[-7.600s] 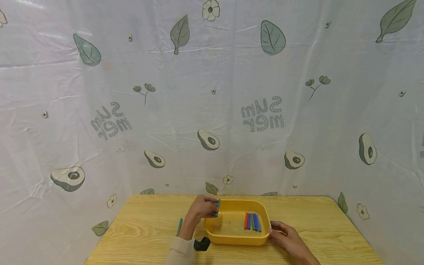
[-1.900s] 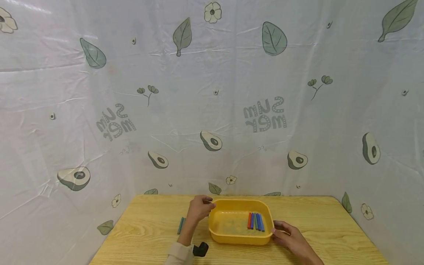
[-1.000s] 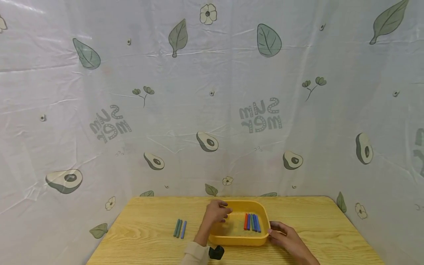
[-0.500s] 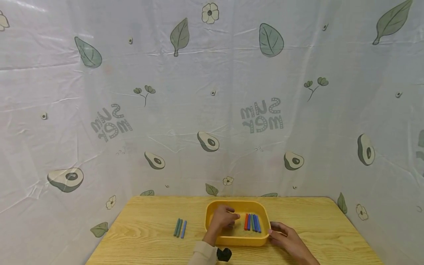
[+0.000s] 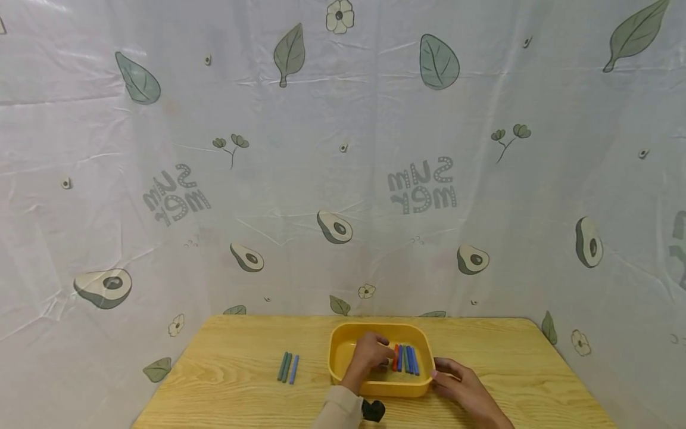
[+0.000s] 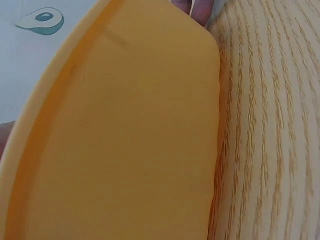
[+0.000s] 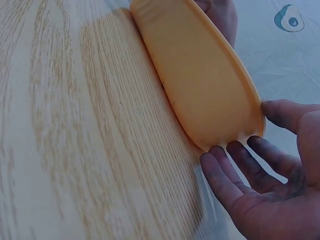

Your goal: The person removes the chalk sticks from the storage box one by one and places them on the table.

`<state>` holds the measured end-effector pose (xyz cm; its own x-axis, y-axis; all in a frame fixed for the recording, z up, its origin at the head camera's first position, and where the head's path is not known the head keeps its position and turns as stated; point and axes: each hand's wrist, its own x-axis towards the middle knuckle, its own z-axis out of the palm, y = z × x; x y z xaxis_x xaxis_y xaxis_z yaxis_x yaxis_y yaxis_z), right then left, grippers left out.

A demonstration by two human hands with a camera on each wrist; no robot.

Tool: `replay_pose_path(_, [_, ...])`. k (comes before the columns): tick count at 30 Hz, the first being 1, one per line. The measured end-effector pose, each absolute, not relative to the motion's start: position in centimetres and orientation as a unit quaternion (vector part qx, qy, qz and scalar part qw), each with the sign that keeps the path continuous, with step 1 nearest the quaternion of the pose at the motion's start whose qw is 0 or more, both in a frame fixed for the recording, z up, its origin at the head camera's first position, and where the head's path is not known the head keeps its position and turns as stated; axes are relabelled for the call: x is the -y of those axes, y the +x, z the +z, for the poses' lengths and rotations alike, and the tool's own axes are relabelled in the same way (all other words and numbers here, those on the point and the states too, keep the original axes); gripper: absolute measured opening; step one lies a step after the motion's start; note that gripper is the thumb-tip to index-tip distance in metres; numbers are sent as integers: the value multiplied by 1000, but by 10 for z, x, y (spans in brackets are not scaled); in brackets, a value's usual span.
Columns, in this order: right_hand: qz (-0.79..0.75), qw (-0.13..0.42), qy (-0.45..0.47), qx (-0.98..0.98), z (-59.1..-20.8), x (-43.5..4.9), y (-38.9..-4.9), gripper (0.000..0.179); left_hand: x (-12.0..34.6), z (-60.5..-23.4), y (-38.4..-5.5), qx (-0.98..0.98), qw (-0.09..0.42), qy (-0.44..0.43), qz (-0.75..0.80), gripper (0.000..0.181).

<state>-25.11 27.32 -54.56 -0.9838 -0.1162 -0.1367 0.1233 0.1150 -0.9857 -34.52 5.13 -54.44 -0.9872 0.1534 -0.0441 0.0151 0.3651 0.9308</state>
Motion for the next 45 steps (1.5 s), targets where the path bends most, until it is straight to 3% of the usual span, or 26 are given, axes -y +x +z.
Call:
replay_pose_path(14, [-653,93,23,-751,-547,-270,-250,72,-62,-540,-349,-897,7,75,435,36])
replay_pose_path(22, [-649,100,23,-754,-549,-271,-249,72,-66,-539,-346,-900,14,73,430,39])
replay_pose_path(45, [-649,104,-2,-753,-546,-275,-253,71,-67,-540,-358,-903,35,60,424,21])
